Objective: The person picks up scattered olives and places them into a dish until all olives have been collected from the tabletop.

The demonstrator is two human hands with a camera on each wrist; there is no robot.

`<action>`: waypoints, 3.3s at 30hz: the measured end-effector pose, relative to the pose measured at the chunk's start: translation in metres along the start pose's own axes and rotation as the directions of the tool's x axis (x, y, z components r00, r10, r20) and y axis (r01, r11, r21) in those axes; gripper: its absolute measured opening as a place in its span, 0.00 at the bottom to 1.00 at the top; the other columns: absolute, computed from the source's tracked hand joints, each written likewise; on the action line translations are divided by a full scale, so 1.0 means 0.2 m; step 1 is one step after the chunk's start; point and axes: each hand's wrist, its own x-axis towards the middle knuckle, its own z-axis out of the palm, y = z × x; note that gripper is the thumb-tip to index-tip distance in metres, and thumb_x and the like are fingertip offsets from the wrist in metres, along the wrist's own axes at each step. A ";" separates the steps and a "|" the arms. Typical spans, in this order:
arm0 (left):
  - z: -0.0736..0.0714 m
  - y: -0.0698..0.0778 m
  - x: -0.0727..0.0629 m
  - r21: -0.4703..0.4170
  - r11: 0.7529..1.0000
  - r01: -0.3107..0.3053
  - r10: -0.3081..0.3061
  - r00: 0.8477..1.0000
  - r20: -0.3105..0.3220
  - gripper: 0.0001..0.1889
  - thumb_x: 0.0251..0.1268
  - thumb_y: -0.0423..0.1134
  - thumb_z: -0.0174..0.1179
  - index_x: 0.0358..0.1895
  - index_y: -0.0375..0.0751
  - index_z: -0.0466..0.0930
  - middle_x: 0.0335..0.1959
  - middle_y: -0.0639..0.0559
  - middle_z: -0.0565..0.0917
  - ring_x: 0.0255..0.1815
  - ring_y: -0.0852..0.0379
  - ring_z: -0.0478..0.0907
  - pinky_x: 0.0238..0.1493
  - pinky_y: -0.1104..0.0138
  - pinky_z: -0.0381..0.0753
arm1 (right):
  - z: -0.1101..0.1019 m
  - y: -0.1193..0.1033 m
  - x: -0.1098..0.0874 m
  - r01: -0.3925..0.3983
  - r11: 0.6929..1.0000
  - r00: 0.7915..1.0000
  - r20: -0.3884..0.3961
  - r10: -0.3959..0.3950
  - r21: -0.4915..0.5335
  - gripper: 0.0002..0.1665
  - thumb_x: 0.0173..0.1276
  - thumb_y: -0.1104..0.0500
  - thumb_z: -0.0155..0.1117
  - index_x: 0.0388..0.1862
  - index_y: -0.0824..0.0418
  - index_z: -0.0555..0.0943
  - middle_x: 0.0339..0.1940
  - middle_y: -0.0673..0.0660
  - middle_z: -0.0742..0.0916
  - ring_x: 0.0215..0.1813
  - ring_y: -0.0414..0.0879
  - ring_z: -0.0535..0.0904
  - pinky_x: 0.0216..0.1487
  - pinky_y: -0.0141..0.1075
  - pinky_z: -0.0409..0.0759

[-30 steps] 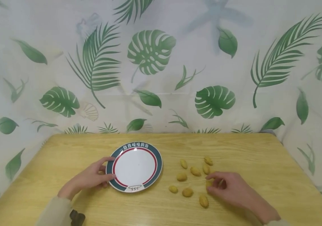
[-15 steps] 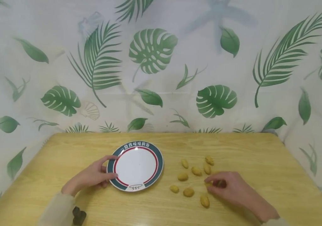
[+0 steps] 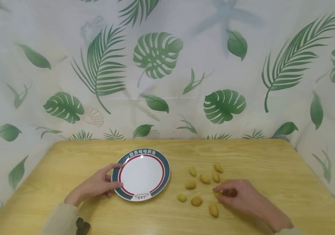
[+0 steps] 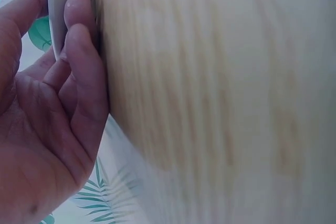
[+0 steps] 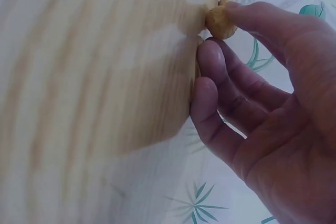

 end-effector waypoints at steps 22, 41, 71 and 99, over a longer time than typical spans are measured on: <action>0.01 0.01 0.01 -0.025 0.998 0.052 -0.052 0.999 0.014 0.39 0.67 0.43 0.70 0.77 0.54 0.60 0.30 0.48 0.81 0.21 0.56 0.77 0.24 0.68 0.77 | 0.00 -0.05 0.03 -0.180 0.981 0.983 0.029 0.182 -0.067 0.11 0.63 0.56 0.77 0.42 0.50 0.84 0.26 0.37 0.82 0.29 0.26 0.73 0.29 0.28 0.74; 0.03 0.02 0.01 -0.020 0.996 0.087 -0.087 0.996 -0.015 0.38 0.68 0.42 0.69 0.77 0.57 0.61 0.30 0.49 0.82 0.21 0.56 0.76 0.24 0.68 0.76 | 0.02 -0.15 0.19 -0.140 0.990 0.986 -0.087 0.140 0.006 0.10 0.65 0.59 0.75 0.44 0.51 0.85 0.30 0.43 0.87 0.30 0.29 0.80 0.32 0.30 0.81; 0.01 0.02 0.01 -0.017 0.995 0.097 -0.097 0.995 -0.022 0.38 0.67 0.43 0.69 0.77 0.58 0.61 0.29 0.49 0.82 0.21 0.56 0.76 0.24 0.68 0.76 | 0.19 -0.38 0.53 -0.146 0.963 0.985 -0.053 0.162 0.227 0.12 0.68 0.56 0.73 0.48 0.55 0.86 0.39 0.50 0.90 0.36 0.36 0.82 0.37 0.31 0.83; 0.03 0.04 0.01 -0.009 0.994 0.113 -0.113 0.993 -0.022 0.37 0.68 0.42 0.68 0.77 0.59 0.61 0.27 0.49 0.81 0.19 0.56 0.76 0.23 0.69 0.75 | 0.41 -0.49 0.74 -0.175 0.954 0.984 0.053 0.167 0.244 0.12 0.67 0.57 0.73 0.49 0.53 0.86 0.39 0.50 0.88 0.39 0.42 0.79 0.38 0.28 0.80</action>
